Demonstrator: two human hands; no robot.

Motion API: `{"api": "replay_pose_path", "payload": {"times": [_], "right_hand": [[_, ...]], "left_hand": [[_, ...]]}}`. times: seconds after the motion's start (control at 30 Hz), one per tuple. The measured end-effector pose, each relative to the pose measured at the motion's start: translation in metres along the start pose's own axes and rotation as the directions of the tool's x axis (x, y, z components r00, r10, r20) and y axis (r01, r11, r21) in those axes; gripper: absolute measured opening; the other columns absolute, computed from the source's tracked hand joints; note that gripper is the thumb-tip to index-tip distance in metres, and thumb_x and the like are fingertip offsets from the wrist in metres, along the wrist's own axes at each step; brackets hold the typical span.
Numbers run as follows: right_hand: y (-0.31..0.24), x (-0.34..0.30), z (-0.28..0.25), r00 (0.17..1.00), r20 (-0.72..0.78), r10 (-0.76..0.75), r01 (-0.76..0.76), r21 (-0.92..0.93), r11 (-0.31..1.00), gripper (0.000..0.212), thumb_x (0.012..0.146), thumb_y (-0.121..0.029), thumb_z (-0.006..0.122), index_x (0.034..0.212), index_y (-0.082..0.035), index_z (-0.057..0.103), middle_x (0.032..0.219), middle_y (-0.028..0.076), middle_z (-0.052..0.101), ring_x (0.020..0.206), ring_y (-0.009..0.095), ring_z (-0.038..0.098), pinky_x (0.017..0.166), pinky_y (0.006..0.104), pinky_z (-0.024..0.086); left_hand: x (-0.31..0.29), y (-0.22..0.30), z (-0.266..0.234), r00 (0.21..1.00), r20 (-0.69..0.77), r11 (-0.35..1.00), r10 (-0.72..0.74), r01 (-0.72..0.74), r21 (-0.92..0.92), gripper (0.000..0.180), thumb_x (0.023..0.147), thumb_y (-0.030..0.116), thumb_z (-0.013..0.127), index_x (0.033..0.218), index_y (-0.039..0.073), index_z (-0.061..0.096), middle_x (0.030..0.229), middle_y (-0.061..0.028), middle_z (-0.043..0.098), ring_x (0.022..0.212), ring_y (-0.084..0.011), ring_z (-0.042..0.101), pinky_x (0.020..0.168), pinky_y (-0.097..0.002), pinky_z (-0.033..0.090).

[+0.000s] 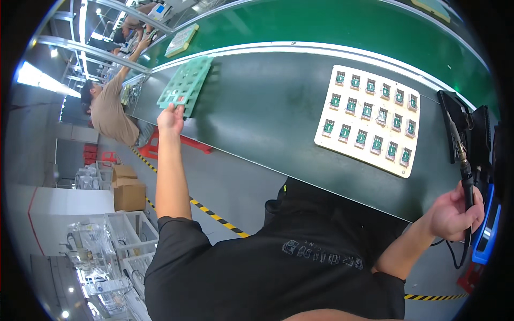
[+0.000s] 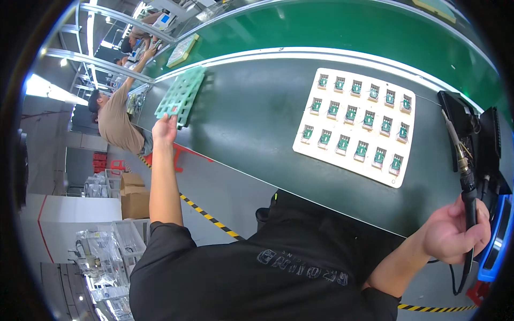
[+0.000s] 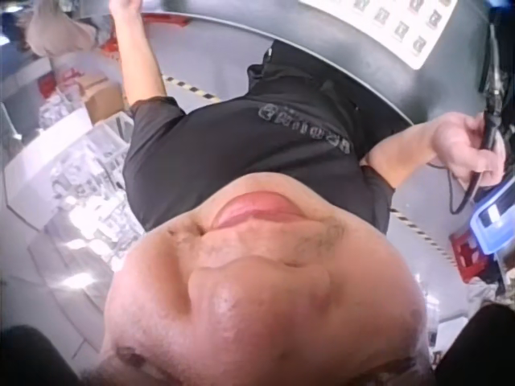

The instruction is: Soldering wires to small PCB components mounted in a plastic jig on an assembly line.

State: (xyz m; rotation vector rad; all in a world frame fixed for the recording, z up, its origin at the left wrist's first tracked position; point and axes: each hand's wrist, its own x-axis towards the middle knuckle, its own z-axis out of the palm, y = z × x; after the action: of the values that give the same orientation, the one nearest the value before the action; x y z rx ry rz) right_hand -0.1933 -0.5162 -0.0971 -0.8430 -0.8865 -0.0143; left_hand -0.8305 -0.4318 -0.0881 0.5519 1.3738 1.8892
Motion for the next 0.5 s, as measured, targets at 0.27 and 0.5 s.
{"api": "replay_pose_path", "payload": {"times": [0.27,0.5], "right_hand": [[0.002,0.003,-0.007,0.998,0.064,-0.002,0.004,-0.023,1.000,0.027,0.090,-0.015,0.036,0.079,0.005,0.051,0.071,0.018,0.055,0.052,0.016,0.041,0.051,0.0247,0.037],[0.001,0.030,-0.004,0.979,0.120,0.164,-0.172,0.062,0.983,0.035,0.090,-0.019,0.039,0.088,0.011,0.057,0.075,0.016,0.055,0.058,0.017,0.041,0.059,0.0276,0.036]], "left_hand": [[-0.039,0.020,0.011,0.849,0.080,-0.338,0.523,0.120,0.933,0.028,0.081,0.022,0.064,0.091,-0.004,0.063,0.088,-0.0150,0.067,0.074,-0.0168,0.066,0.068,-0.0297,0.051],[-0.092,-0.039,0.148,0.684,0.702,0.613,0.198,-0.645,0.456,0.015,0.087,0.010,0.060,0.098,0.000,0.062,0.088,-0.0040,0.062,0.083,-0.0094,0.059,0.067,-0.0220,0.048]]}}
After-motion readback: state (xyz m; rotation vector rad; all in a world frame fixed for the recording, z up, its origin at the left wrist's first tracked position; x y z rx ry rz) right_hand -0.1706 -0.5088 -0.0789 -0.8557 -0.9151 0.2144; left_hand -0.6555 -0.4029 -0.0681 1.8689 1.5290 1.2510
